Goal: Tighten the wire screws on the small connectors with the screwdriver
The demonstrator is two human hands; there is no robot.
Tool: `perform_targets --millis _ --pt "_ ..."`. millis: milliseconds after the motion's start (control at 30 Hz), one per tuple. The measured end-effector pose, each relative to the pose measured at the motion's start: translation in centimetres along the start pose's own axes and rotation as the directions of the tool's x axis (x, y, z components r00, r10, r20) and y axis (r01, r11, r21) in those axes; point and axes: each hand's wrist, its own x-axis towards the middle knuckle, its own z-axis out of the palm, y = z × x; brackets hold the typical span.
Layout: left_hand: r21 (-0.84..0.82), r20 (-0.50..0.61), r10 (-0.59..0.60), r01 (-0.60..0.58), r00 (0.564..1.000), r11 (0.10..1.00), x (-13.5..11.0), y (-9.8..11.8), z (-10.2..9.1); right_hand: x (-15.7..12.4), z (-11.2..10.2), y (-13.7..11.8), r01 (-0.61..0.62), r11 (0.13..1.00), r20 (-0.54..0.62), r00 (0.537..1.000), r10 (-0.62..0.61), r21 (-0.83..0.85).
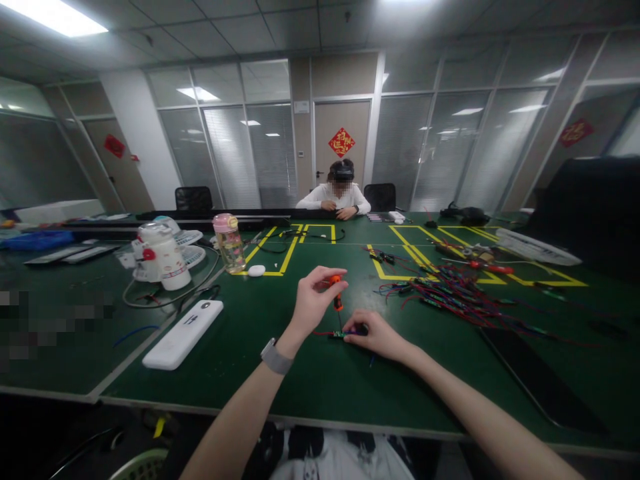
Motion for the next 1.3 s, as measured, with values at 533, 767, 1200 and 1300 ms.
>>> perform_targets --millis 533,767,1200,1300 --pt "-0.205 0.220 -0.090 0.137 0.971 0.969 -0.05 0.08 -0.27 -0.03 0.06 0.23 -0.001 1.000 -0.007 1.000 0.001 0.009" --pt "0.280 -0.060 0.169 -0.146 0.984 0.949 -0.46 -0.04 0.31 -0.03 0.02 0.20 -0.004 1.000 0.001 1.000 0.004 0.011" --pt "-0.326 0.091 -0.193 0.213 0.977 0.921 0.16 -0.33 0.02 0.01 0.11 0.38 0.012 1.000 -0.005 1.000 -0.012 0.021" --pt "-0.165 0.004 -0.133 0.132 0.991 0.977 0.18 -0.38 -0.11 0.03 0.09 0.41 0.016 1.000 -0.005 1.000 -0.016 0.013"
